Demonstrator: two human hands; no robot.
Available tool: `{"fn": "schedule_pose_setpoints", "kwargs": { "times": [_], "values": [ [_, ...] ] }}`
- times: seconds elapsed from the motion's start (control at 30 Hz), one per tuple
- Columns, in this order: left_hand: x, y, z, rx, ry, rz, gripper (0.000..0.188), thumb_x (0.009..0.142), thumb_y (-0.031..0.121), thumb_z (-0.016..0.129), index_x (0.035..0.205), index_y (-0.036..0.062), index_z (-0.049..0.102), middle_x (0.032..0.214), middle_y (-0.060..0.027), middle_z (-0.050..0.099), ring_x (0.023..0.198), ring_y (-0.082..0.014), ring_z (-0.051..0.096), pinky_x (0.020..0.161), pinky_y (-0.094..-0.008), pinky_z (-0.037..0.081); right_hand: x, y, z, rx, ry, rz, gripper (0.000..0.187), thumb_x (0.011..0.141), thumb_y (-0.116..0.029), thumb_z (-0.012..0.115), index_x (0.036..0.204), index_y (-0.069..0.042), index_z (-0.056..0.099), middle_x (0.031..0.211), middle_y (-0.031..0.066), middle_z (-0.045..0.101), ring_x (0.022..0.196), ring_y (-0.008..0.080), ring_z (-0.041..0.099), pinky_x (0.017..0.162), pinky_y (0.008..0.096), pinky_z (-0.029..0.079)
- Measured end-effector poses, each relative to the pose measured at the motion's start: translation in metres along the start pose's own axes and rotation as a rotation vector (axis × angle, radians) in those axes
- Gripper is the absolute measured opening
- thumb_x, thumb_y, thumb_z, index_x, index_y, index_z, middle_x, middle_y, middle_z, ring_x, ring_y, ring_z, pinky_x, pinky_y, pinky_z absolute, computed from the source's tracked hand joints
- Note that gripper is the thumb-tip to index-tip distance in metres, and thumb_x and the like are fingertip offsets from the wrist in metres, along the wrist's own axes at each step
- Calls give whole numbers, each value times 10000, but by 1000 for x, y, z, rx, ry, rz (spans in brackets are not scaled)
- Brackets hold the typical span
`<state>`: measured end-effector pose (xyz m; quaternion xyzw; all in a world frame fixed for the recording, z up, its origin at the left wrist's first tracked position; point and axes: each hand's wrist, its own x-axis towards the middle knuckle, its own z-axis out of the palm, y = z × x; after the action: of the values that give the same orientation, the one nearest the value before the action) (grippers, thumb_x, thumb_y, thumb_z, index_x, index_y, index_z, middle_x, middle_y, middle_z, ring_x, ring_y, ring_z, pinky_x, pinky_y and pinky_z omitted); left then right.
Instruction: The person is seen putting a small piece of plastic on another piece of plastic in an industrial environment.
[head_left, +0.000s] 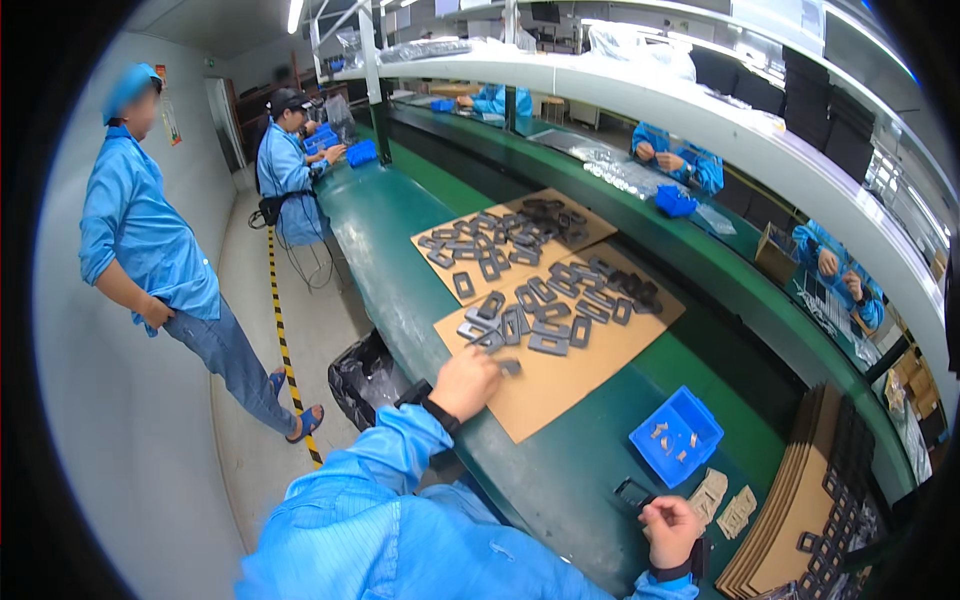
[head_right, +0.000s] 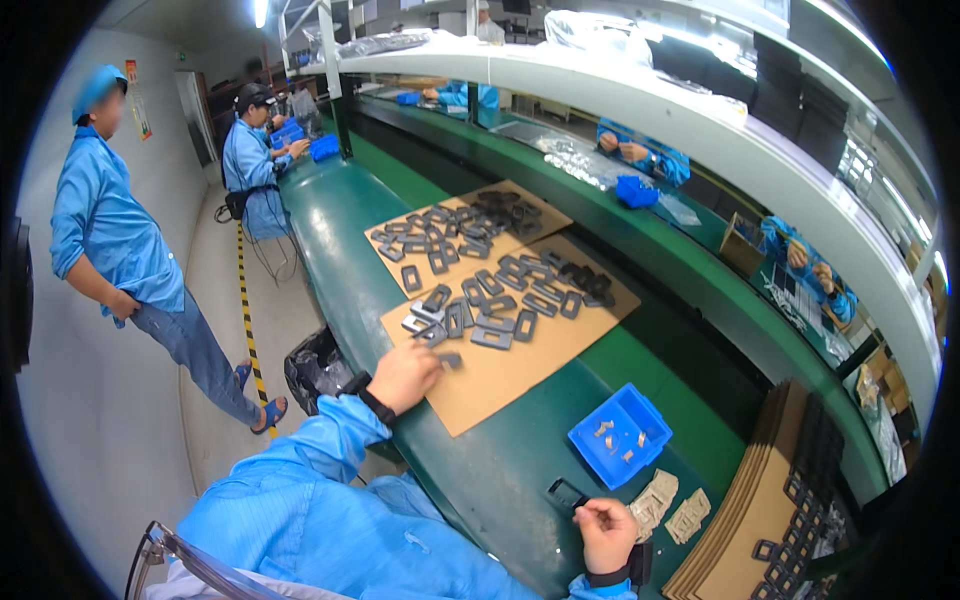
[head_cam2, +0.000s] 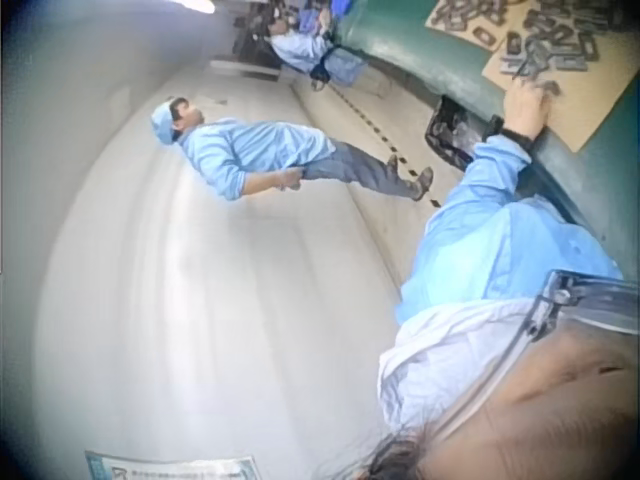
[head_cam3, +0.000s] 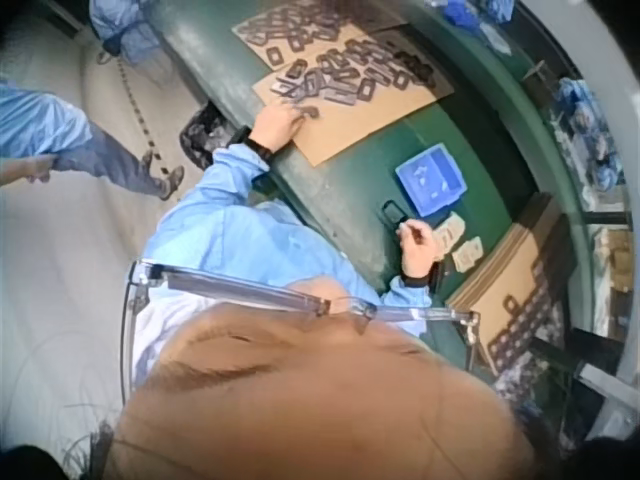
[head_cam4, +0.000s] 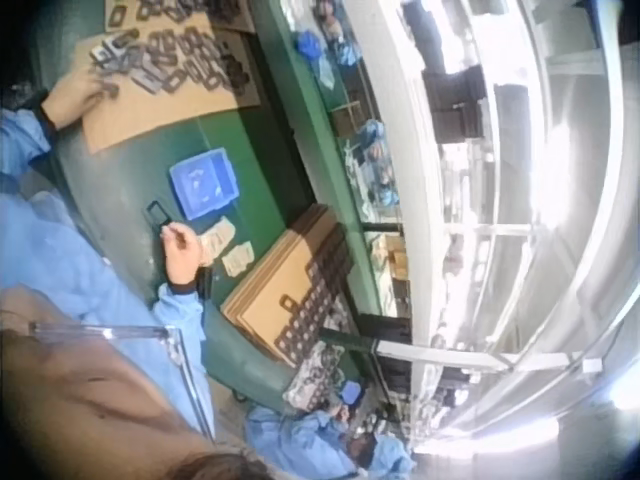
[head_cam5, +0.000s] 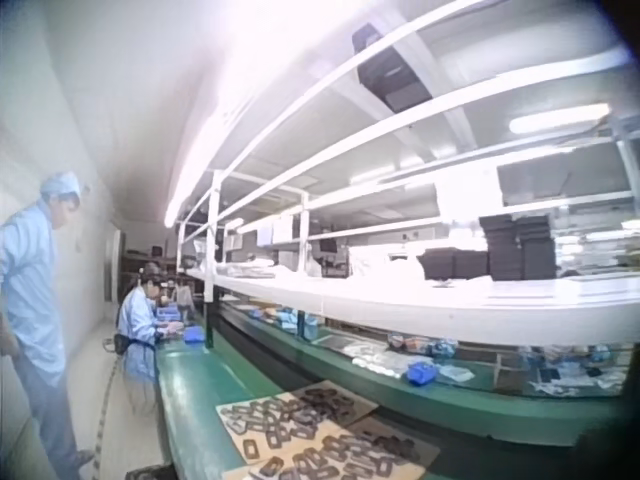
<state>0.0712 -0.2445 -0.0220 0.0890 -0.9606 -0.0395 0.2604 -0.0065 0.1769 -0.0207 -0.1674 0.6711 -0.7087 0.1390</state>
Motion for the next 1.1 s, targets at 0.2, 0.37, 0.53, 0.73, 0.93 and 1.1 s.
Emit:
{"fn": "schedule_pose_setpoints", "kwargs": {
  "times": [0.2, 0.37, 0.53, 0.73, 0.93, 1.1],
  "values": [
    [-26, 111, -4, -513, -98, 508, 139, 841, 176, 695, 947, 89, 717, 937, -48, 657, 881, -246, 625, 752, -381, 525, -20, 0, 10, 118, -47, 84, 117, 872, 32, 720, 960, 19, 644, 833, 75, 684, 695, 139, 673, 656, 271, 575],
    [-41, 144, -12, -442, -275, 665, 338, 839, 289, 724, 1066, 47, 664, 887, -61, 601, 844, -262, 604, 737, -384, 508, -27, -5, 19, 79, -68, 314, 155, 902, -27, 724, 1021, 53, 665, 849, 97, 709, 753, 165, 700, 701, 279, 569],
    [-34, 127, -33, -501, -342, 227, 654, 746, 363, 826, 1239, -7, 609, 1169, -138, 643, 1035, -338, 592, 941, -409, 485, -26, 1, 29, 134, 1, 385, 121, 884, 16, 737, 990, 35, 682, 856, 72, 716, 737, 121, 691, 675, 239, 564],
    [-39, 130, -20, -599, -408, 242, 665, 755, 304, 839, 1283, -7, 581, 1192, -138, 638, 1043, -331, 596, 913, -397, 505, -14, 1, 47, 81, -7, 393, 99, 886, 14, 734, 971, 28, 687, 848, 48, 713, 728, 85, 674, 652, 215, 550],
    [-50, 139, -4, -579, -235, 418, 512, 781, 237, 803, 1206, 4, 636, 1120, -91, 665, 972, -252, 627, 823, -346, 540, -7, 4, 58, -237, 14, 245, 40, 867, 19, 730, 871, 31, 692, 745, 20, 696, 658, 29, 625, 589, 191, 506],
    [-50, 140, -2, -552, -153, 455, 373, 772, 212, 804, 1107, 74, 712, 1084, -49, 673, 906, -198, 641, 733, -311, 545, -9, 14, 60, -309, 34, 205, 45, 852, 27, 729, 869, 29, 688, 731, 30, 693, 648, 31, 624, 577, 195, 509]
  ]
}}
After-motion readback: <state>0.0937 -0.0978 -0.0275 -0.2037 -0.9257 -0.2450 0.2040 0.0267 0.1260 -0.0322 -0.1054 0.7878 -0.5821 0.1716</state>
